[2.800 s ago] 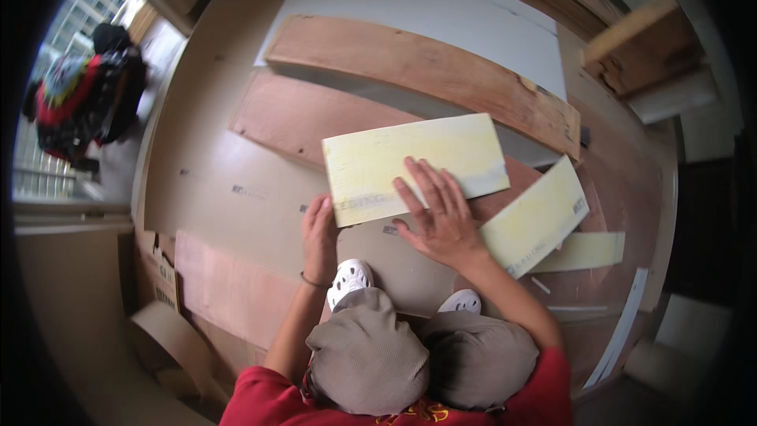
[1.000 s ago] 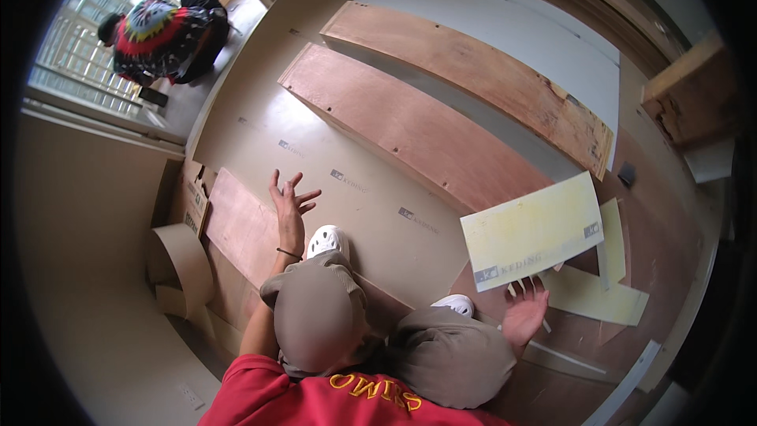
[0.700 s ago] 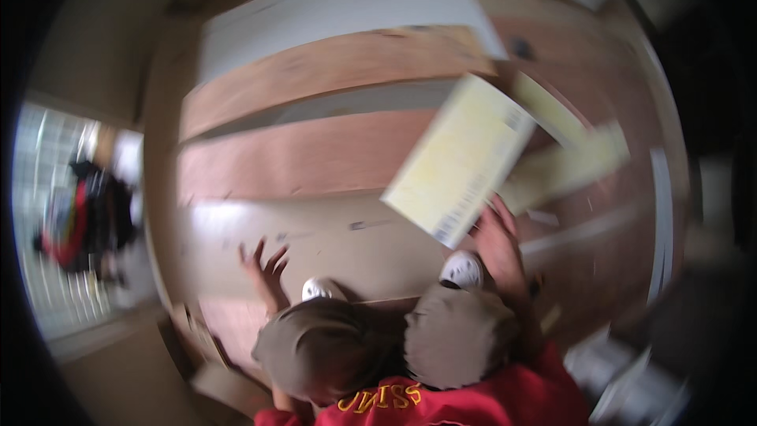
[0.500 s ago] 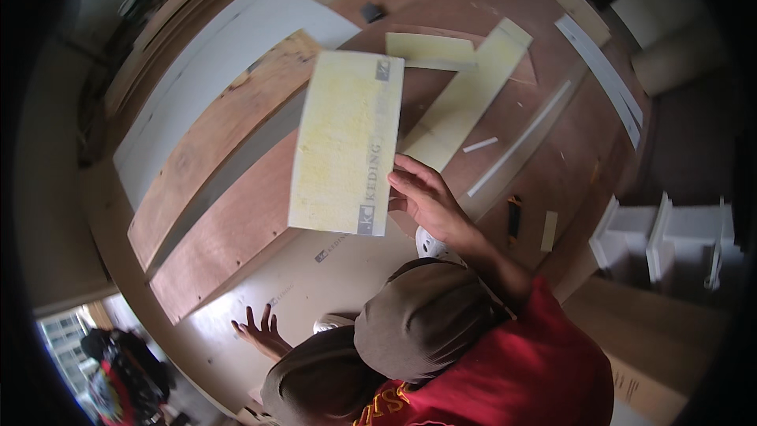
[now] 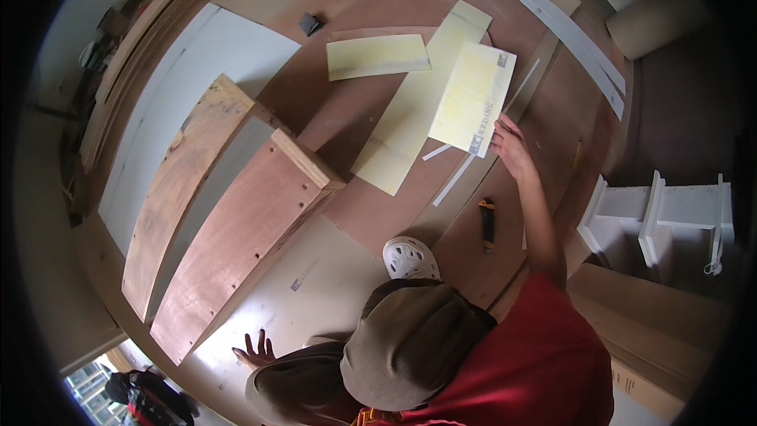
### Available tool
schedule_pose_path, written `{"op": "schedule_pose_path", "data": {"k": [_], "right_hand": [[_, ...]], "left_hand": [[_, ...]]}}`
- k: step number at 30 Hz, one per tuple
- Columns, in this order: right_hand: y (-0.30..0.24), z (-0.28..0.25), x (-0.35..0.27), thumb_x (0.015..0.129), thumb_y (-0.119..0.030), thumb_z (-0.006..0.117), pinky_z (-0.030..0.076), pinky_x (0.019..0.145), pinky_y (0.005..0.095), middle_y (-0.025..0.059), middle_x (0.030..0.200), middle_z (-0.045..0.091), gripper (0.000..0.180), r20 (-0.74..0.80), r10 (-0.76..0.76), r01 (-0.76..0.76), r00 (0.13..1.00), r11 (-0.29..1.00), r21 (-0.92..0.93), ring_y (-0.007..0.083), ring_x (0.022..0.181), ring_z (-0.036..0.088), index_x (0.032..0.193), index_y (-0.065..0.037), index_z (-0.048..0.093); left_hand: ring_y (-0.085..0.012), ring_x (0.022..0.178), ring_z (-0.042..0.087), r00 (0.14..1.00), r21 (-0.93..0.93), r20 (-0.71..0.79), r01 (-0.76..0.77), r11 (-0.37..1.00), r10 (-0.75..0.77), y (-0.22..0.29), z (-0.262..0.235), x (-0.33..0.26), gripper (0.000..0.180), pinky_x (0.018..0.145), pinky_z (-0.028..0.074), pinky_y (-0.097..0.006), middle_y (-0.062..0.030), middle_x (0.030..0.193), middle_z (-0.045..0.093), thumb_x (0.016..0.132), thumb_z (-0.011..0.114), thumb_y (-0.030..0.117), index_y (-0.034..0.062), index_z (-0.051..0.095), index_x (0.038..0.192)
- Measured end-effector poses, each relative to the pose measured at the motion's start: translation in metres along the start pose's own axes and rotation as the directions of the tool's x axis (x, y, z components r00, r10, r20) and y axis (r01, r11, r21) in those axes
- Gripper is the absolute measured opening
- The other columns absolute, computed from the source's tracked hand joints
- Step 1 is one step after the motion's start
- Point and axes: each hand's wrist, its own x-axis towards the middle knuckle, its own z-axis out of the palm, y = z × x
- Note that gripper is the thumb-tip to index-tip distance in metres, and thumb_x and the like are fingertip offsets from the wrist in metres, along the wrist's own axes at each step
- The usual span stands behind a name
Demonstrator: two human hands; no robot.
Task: The person sits on the floor and handles wooden panels and yellow foam inserts, aligning and fitting the foam into the wooden parts. They repeatedly pick up, position, and place the components while another person briefly assists.
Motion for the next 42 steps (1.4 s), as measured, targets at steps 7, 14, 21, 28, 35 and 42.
{"op": "schedule_pose_path", "data": {"k": [7, 14, 21, 28, 35, 42], "right_hand": [[0.062, -0.110, 0.019, 0.104, -0.022, 0.045, 0.049, 0.093, 0.0328, 0.0039, 0.128, 0.060, 0.042, -0.147, 0.190, -0.200, 0.971, 0.978, -0.053, 0.0153, 0.111, 0.061, 0.144, -0.009, 0.043], [0.084, -0.088, 0.031, 0.098, -0.017, 0.049, 0.048, 0.093, 0.0394, 0.0182, 0.129, 0.056, 0.041, -0.192, -0.717, -0.038, 0.670, 0.225, -0.974, 0.0255, 0.113, 0.058, 0.138, -0.007, 0.047], [0.065, 0.129, 0.138, 0.096, -0.027, 0.054, 0.048, 0.096, 0.0389, 0.0163, 0.129, 0.058, 0.041, 0.152, 0.280, -0.303, 0.948, 0.939, 0.161, 0.0266, 0.111, 0.059, 0.128, -0.003, 0.047], [0.096, 0.237, 0.220, 0.088, -0.024, 0.056, 0.047, 0.091, 0.0485, 0.0151, 0.120, 0.055, 0.043, -0.093, 0.440, -0.318, 0.893, 0.765, 0.560, 0.0286, 0.101, 0.058, 0.124, -0.004, 0.044], [0.081, 0.264, 0.238, 0.103, -0.027, 0.034, 0.042, 0.101, 0.0496, 0.0092, 0.128, 0.054, 0.033, -0.129, 0.226, -0.175, 0.966, 0.931, 0.321, 0.0285, 0.121, 0.054, 0.128, -0.010, 0.045], [0.079, 0.289, 0.269, 0.105, -0.025, 0.033, 0.045, 0.099, 0.0481, 0.0097, 0.128, 0.055, 0.028, -0.014, 0.204, -0.191, 0.979, 0.939, 0.287, 0.0277, 0.117, 0.058, 0.125, -0.010, 0.045]], "left_hand": [[-0.0406, 0.108, 0.063, 0.999, 0.092, -0.006, -0.043, 0.995, 0.044, 0.003, 0.021, -0.010, 0.083, 0.100, 0.041, -0.057, -0.0170, 0.153, 0.033, 0.094, 0.044, 0.064, 0.0288, 0.000, 0.155], [-0.0405, 0.107, 0.064, 0.998, 0.160, -0.034, -0.040, 0.986, 0.046, 0.000, 0.025, -0.018, 0.083, 0.099, 0.042, -0.057, -0.0171, 0.153, 0.033, 0.094, 0.045, 0.064, 0.0296, -0.001, 0.155], [-0.0405, 0.107, 0.064, 0.998, 0.169, -0.048, -0.042, 0.985, 0.050, -0.001, 0.015, -0.026, 0.084, 0.097, 0.043, -0.057, -0.0171, 0.154, 0.033, 0.094, 0.045, 0.064, 0.0303, -0.001, 0.155], [-0.0404, 0.106, 0.064, 0.993, 0.169, -0.089, -0.060, 0.984, 0.076, -0.002, -0.004, -0.038, 0.084, 0.096, 0.044, -0.056, -0.0172, 0.154, 0.032, 0.093, 0.045, 0.065, 0.0311, -0.001, 0.155], [-0.0400, 0.103, 0.066, 0.989, 0.179, -0.115, -0.070, 0.981, 0.092, -0.007, -0.025, -0.047, 0.085, 0.091, 0.047, -0.055, -0.0177, 0.154, 0.032, 0.093, 0.046, 0.066, 0.0327, -0.001, 0.155], [-0.0393, 0.102, 0.067, 0.986, 0.200, -0.123, -0.086, 0.976, 0.112, -0.008, -0.026, -0.055, 0.087, 0.084, 0.050, -0.051, -0.0163, 0.152, 0.035, 0.090, 0.050, 0.067, 0.0322, 0.002, 0.154]]}}
